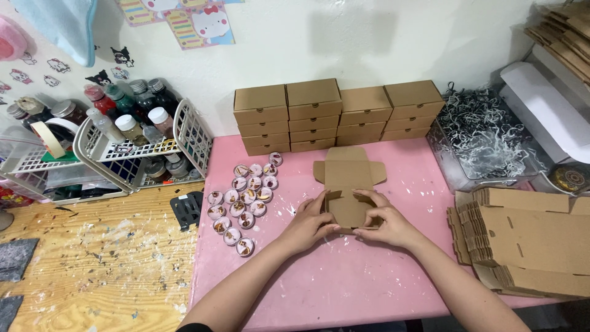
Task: Pack small items and paper shredding into cardboard boxes.
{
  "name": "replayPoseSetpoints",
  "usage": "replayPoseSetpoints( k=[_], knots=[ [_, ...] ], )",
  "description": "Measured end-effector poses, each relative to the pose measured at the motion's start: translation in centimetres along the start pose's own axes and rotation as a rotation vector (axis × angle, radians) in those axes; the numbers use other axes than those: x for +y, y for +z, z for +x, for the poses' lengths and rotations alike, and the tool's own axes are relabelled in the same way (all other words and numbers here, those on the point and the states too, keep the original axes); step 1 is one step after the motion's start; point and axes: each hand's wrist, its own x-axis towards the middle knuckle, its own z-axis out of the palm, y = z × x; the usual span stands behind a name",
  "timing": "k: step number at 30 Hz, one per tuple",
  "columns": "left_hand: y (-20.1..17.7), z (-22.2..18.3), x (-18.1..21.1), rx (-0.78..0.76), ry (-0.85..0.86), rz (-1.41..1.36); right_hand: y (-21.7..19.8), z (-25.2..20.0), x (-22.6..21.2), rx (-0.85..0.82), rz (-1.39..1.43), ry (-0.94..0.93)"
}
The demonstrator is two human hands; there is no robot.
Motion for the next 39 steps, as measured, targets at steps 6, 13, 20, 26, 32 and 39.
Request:
replayPoseSetpoints(
  k=[6,13,20,26,32,39],
  knots=[
    [0.0,0.2,-0.7,-0.021,0.112,-0.027,0.2,-0.1,-0.4,-0.007,-0.022,0.035],
    [0.2,0.2,-0.5,-0.012,0.123,-0.024,0.4,-0.1,-0.1,0.022,-0.066,0.001],
    [0.9,0.6,0.7,0.154,0.197,0.279,0.3,-0.6,0.3,0.194,-0.333,0.000],
    [1.6,0.2,1.1,0.185,0.332,0.458,-0.4,0.5,5.1,0.590,0.286,0.284],
    [2.6,0.6,1.5,0.211,0.374,0.625,-2.1,0.9,3.3,0.754,0.849,0.320],
    [4.5,2.2,0.2,0.265,0.296,0.715,-3.3,2.8,7.7,0.704,0.865,0.278]
  ],
)
